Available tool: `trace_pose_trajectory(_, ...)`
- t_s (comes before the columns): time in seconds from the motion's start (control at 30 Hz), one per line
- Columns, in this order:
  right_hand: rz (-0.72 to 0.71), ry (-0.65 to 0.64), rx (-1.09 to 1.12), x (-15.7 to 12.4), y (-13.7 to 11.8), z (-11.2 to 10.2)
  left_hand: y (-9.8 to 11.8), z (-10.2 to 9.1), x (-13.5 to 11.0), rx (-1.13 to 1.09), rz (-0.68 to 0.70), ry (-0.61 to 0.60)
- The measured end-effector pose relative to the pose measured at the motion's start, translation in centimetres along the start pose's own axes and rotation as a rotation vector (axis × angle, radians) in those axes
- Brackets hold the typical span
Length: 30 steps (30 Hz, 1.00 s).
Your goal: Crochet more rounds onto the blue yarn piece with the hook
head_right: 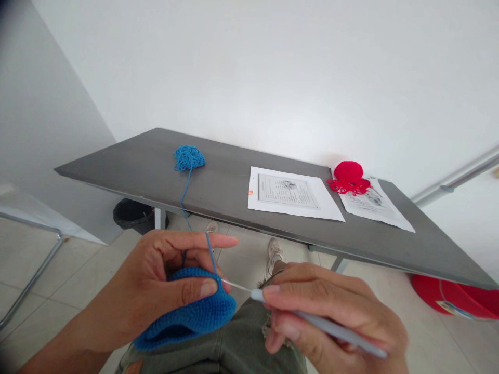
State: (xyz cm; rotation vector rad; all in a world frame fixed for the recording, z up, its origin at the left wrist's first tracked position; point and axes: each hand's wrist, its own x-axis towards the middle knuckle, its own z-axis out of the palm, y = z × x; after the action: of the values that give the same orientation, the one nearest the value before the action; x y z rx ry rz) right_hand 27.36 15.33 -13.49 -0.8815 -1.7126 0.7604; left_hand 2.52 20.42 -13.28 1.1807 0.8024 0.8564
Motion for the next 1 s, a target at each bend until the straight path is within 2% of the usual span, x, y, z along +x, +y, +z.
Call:
trace_pose_trajectory(0.03,0.126,0.073,0.159,-0.3,0.4,0.6,0.0,0.0,0.0,-0.001,-0.001,0.019)
trace_pose_trajectory(0.13,0.39,0.185,0.601,-1.1,1.7,2.5,-0.1,0.1,0.0,0.007,0.008,0.055)
trace_pose_trajectory(0.2,0.503,0.239,0.764,-1.3,2.1,3.5,-0.3,0.2,0.0,0.015,0.027,0.075)
trace_pose_trajectory(0.27,0.553,0.283,0.844,-1.1,2.1,4.3,-0.4,0.4,0.1,0.023,0.043,0.093)
trace_pose_trajectory(0.47,0.564,0.345,0.848,-0.6,1.1,6.0,-0.4,1.4,0.2,0.005,0.022,0.117)
trace_pose_trajectory(0.7,0.521,0.422,0.824,-1.2,1.3,6.7,-0.9,1.7,0.2,-0.037,-0.018,0.162)
trace_pose_trajectory(1.0,0.519,0.481,0.795,-2.1,0.8,7.1,-1.4,2.0,-0.2,-0.029,0.043,0.174)
